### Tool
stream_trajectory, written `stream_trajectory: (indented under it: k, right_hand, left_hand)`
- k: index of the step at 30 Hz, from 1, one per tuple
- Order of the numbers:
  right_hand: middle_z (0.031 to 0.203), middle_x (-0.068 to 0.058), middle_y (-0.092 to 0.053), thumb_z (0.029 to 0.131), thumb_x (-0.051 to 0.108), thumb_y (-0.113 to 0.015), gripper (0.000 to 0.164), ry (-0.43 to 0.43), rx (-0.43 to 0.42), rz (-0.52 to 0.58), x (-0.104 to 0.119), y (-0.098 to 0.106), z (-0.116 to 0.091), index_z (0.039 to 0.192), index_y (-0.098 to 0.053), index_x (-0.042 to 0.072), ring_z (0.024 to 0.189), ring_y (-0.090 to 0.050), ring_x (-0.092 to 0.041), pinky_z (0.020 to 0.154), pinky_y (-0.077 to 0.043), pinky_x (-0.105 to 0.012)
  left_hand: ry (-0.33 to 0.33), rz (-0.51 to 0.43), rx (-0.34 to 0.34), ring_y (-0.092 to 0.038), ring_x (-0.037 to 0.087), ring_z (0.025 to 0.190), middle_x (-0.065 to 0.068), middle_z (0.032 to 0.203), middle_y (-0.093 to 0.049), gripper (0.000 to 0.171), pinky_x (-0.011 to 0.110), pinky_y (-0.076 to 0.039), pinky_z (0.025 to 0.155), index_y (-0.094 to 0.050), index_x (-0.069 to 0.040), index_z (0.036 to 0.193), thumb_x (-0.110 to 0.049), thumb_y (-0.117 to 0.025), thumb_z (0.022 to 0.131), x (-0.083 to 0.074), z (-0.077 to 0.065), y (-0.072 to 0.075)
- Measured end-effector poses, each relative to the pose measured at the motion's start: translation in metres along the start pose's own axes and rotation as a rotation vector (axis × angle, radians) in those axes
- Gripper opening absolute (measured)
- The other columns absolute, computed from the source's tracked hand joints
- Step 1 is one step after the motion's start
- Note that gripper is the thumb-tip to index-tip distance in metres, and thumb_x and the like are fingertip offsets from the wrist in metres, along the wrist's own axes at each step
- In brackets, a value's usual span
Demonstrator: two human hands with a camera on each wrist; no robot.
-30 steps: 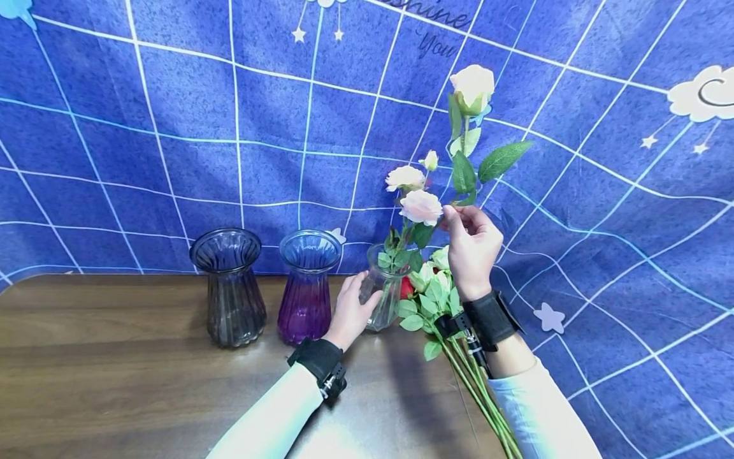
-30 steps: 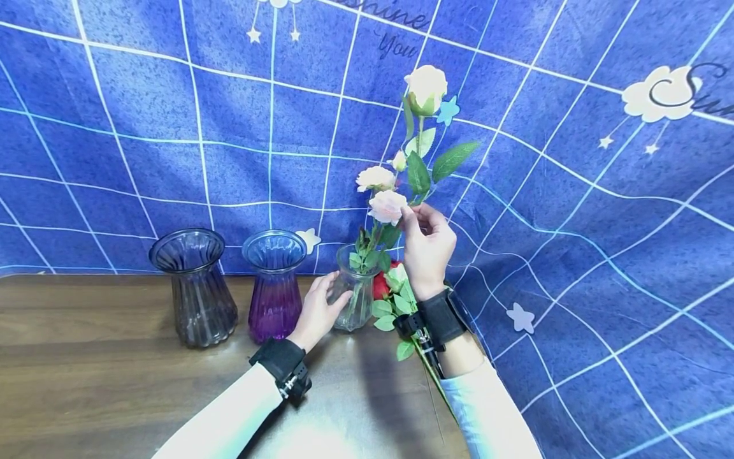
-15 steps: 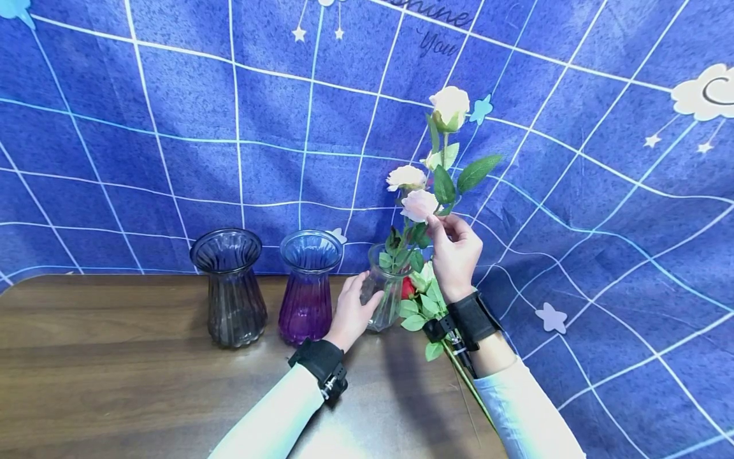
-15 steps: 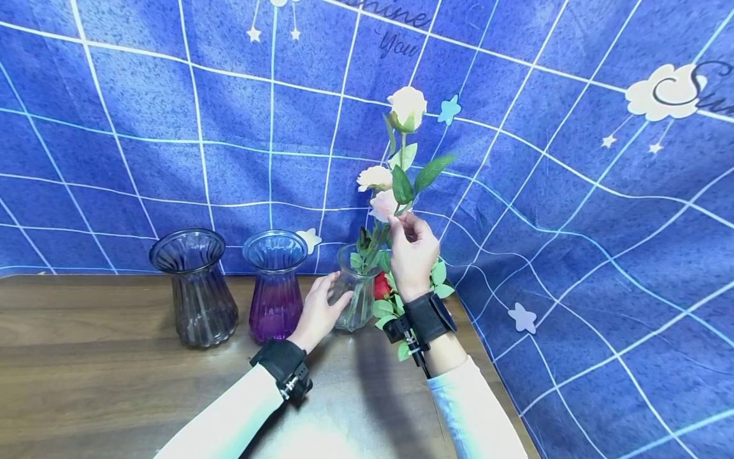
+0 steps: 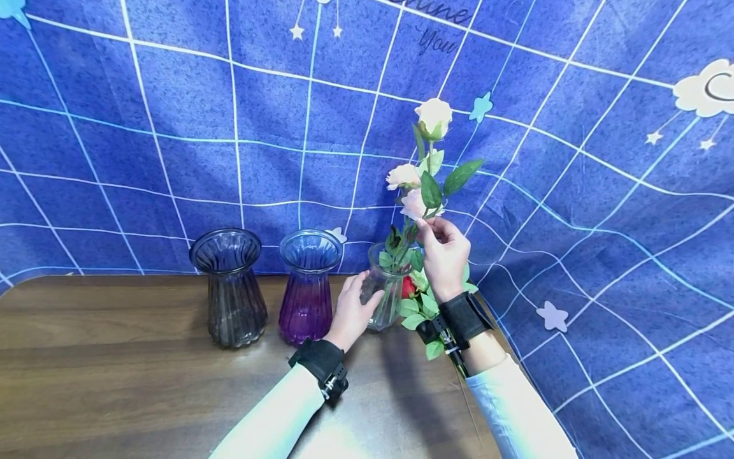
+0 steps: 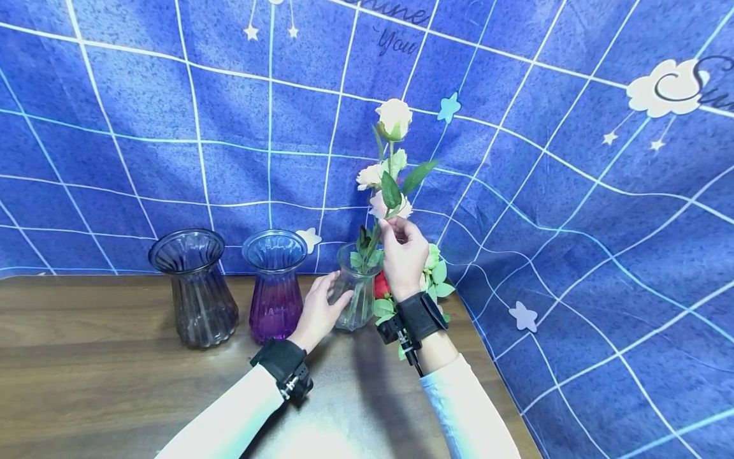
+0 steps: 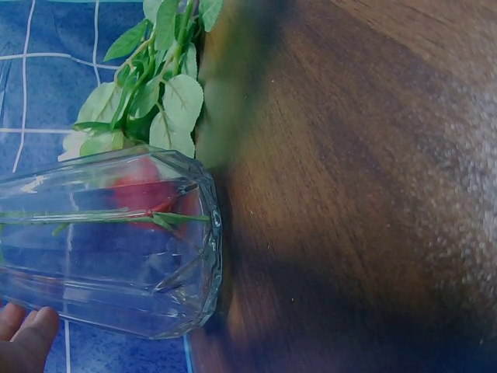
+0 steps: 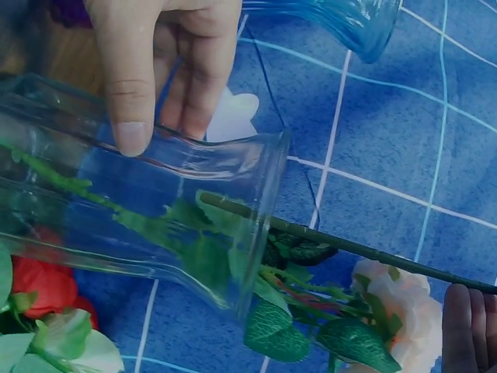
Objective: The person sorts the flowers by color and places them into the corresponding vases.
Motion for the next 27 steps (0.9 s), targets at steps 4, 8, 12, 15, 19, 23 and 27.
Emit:
stream_trajectory:
  k: [4, 8, 12, 15, 19, 23, 27]
  right_hand:
    - [0.069, -0.016, -0.064, 0.083, 0.011, -0.07, 0.019, -0.003, -0.004, -0.004, -0.006, -0.002, -0.001, 0.086, -0.067, -0.007, 0.053, -0.057, 0.0, 0.052, -0.044, -0.011]
    - [0.069, -0.016, -0.064, 0.083, 0.008, -0.069, 0.017, -0.019, 0.003, 0.004, -0.011, -0.006, -0.003, 0.086, -0.067, -0.008, 0.054, -0.059, -0.006, 0.053, -0.047, -0.012]
    - [0.067, -0.008, -0.064, 0.083, 0.007, -0.069, 0.014, -0.06, 0.014, 0.02, -0.019, -0.008, -0.007, 0.086, -0.067, -0.008, 0.054, -0.059, -0.004, 0.054, -0.049, -0.014]
    - [0.068, -0.01, -0.065, 0.083, 0.007, -0.069, 0.015, -0.077, 0.021, 0.021, -0.024, -0.01, -0.01, 0.086, -0.067, -0.008, 0.054, -0.058, 0.0, 0.054, -0.049, -0.013]
    - [0.071, -0.02, -0.066, 0.083, 0.007, -0.069, 0.015, -0.074, 0.032, -0.006, -0.029, -0.012, -0.014, 0.086, -0.067, -0.008, 0.054, -0.057, 0.001, 0.053, -0.046, -0.011]
    - [0.07, -0.018, -0.066, 0.083, 0.008, -0.069, 0.014, -0.079, 0.038, -0.038, -0.035, -0.014, -0.017, 0.086, -0.067, -0.006, 0.054, -0.056, 0.001, 0.05, -0.043, -0.011]
    - [0.069, -0.014, -0.066, 0.083, 0.009, -0.069, 0.013, -0.102, 0.047, -0.048, -0.042, -0.016, -0.021, 0.084, -0.068, -0.003, 0.054, -0.056, -0.001, 0.047, -0.043, -0.013]
  left_hand:
    - [0.001, -0.003, -0.003, -0.059, 0.033, 0.109, 0.019, 0.125, -0.053, 0.051, 0.041, -0.051, 0.093, -0.051, 0.001, 0.129, -0.024, -0.066, 0.087, 0.0, 0.001, 0.0]
    - [0.014, 0.004, -0.007, -0.059, 0.032, 0.108, 0.018, 0.125, -0.053, 0.052, 0.04, -0.051, 0.093, -0.051, -0.001, 0.13, -0.026, -0.067, 0.087, 0.003, 0.001, -0.001]
    - [0.021, 0.0, -0.003, -0.059, 0.032, 0.109, 0.018, 0.127, -0.052, 0.052, 0.04, -0.051, 0.093, -0.05, -0.001, 0.13, -0.025, -0.067, 0.087, 0.005, 0.0, -0.002]
    - [0.019, -0.009, -0.002, -0.059, 0.033, 0.109, 0.019, 0.127, -0.052, 0.053, 0.04, -0.05, 0.094, -0.05, 0.0, 0.131, -0.025, -0.067, 0.087, 0.006, 0.0, -0.002]
    - [0.009, -0.006, -0.008, -0.059, 0.033, 0.108, 0.019, 0.126, -0.052, 0.053, 0.04, -0.051, 0.094, -0.05, 0.0, 0.13, -0.025, -0.067, 0.087, 0.006, -0.001, -0.002]
    - [-0.002, -0.002, -0.014, -0.059, 0.033, 0.108, 0.02, 0.125, -0.053, 0.052, 0.04, -0.051, 0.093, -0.051, 0.0, 0.13, -0.024, -0.067, 0.087, 0.006, 0.0, -0.002]
    - [-0.005, 0.005, -0.012, -0.059, 0.033, 0.108, 0.02, 0.125, -0.053, 0.052, 0.04, -0.051, 0.093, -0.05, 0.001, 0.13, -0.024, -0.067, 0.087, 0.006, 0.0, -0.003]
Point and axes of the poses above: each hand's wrist, its own z-axis towards the middle knuckle, its own y-axis out of the back of the hand, x = y × z, the point moved 7 cm from there along z, towards the middle knuckle
